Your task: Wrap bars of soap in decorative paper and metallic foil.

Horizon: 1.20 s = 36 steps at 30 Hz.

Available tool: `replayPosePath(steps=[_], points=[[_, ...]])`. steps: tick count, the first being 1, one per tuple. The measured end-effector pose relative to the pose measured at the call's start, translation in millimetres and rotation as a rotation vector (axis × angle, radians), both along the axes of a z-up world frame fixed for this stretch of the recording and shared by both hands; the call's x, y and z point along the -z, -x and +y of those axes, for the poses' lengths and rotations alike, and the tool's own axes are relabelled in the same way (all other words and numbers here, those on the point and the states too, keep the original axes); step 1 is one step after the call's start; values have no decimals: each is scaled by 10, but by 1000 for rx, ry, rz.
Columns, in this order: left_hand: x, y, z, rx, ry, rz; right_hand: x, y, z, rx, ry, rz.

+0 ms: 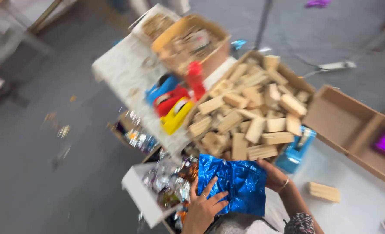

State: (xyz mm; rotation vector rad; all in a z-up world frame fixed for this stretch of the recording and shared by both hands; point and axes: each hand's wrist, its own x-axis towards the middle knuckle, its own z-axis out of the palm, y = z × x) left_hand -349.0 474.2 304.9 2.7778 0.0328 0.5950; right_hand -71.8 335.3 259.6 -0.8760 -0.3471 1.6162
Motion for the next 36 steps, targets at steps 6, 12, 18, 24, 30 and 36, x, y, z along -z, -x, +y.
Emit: replayPosePath(steps=[6,12,18,24,30,36], points=[[-414,-1020,-149,371,81,251,560,-503,-1138,356,292,-505],[8,-2260,-437,694,343,243,415,-635,-1962,518,388,-846],[-141,-3335,-1197,764,289,438,-40,-554,-2896,573,474,-1161],[73,-3679,-1882,724,685,538,-67,-730,-3731,621,555,-978],[520,-3676,-2099,446,844,676,635,-822,-4189,733,514,-808],[623,-3701,-2201,391,881,563,799,-1298,-4233,774,489,-939]])
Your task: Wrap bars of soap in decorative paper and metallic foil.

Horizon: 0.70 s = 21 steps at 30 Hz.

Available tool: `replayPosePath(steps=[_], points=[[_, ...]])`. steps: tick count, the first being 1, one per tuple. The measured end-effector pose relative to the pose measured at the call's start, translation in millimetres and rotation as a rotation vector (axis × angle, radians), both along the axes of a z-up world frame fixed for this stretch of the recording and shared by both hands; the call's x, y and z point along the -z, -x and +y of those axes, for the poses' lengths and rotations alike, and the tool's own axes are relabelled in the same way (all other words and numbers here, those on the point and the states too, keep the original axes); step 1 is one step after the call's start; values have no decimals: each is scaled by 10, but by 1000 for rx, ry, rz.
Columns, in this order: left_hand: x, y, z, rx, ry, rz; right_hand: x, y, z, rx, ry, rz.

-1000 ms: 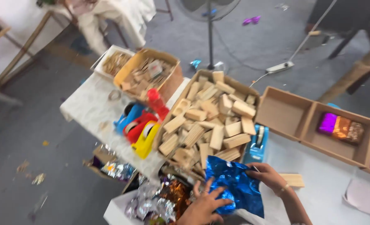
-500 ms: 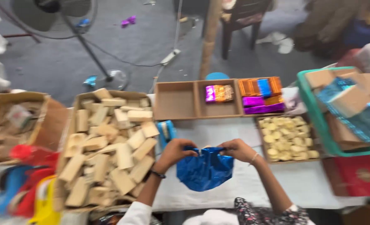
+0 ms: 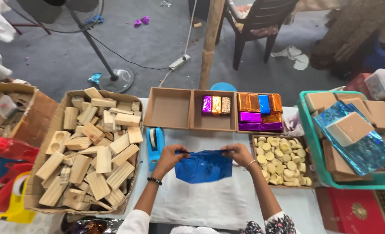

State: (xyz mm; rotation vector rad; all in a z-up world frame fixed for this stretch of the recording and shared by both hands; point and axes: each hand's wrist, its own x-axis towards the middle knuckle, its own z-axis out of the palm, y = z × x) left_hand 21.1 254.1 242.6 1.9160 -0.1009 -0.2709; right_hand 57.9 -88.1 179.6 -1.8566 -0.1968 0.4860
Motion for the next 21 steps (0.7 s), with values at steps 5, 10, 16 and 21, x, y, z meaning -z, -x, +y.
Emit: replayPosePath(steps=[5,10,16,21], points=[[-389,483,-236,-9,-207,-451,12,-106,265,206,0,-583],[221,1100,-796,66,-238,-424,468,-70,320,196,-26,-669],[626,1263,-1461,275,-193,-293,981,-74,175,136,190,-606],[1115,1234,-1457,354,-469,-391,1077,-242,108,82,342,-589]])
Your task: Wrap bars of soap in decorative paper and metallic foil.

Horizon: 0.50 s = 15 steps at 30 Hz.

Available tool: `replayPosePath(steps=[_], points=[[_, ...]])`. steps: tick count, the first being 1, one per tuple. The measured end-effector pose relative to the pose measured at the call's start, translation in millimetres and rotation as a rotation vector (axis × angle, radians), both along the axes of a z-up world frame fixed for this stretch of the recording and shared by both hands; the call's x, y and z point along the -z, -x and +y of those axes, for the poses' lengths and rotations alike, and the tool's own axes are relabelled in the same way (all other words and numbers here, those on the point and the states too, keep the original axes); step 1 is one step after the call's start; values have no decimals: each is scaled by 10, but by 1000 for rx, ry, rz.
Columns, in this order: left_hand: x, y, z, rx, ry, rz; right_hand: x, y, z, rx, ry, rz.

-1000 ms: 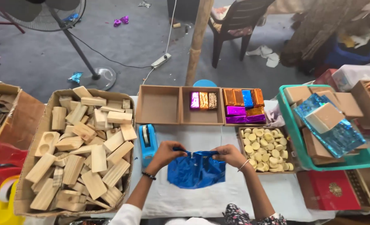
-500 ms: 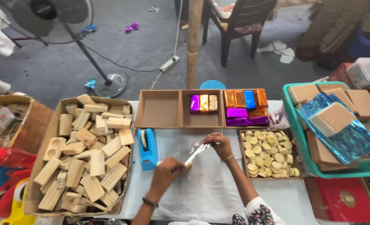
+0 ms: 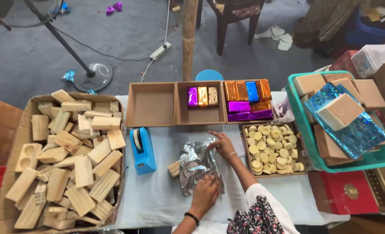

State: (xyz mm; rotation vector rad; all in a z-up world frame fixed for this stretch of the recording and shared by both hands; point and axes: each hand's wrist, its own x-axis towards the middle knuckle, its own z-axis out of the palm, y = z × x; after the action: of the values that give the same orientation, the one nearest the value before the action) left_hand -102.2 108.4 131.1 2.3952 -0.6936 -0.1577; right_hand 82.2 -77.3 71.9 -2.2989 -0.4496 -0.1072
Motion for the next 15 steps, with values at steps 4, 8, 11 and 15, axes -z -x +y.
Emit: replayPosePath(steps=[4,8,11,15], points=[[447,-57,48,-79,-96,-224,85,101,-66,-21,154,-94],[927,-189,-55,-138,-190,-247,292,632,-179,437,-362,142],[1095,-369,-179,-147,-314,-234,425,938,-269,671,-458,578],[1039,-561,-239,-117,-415,-84,964,1156,-320,641,-466,709]])
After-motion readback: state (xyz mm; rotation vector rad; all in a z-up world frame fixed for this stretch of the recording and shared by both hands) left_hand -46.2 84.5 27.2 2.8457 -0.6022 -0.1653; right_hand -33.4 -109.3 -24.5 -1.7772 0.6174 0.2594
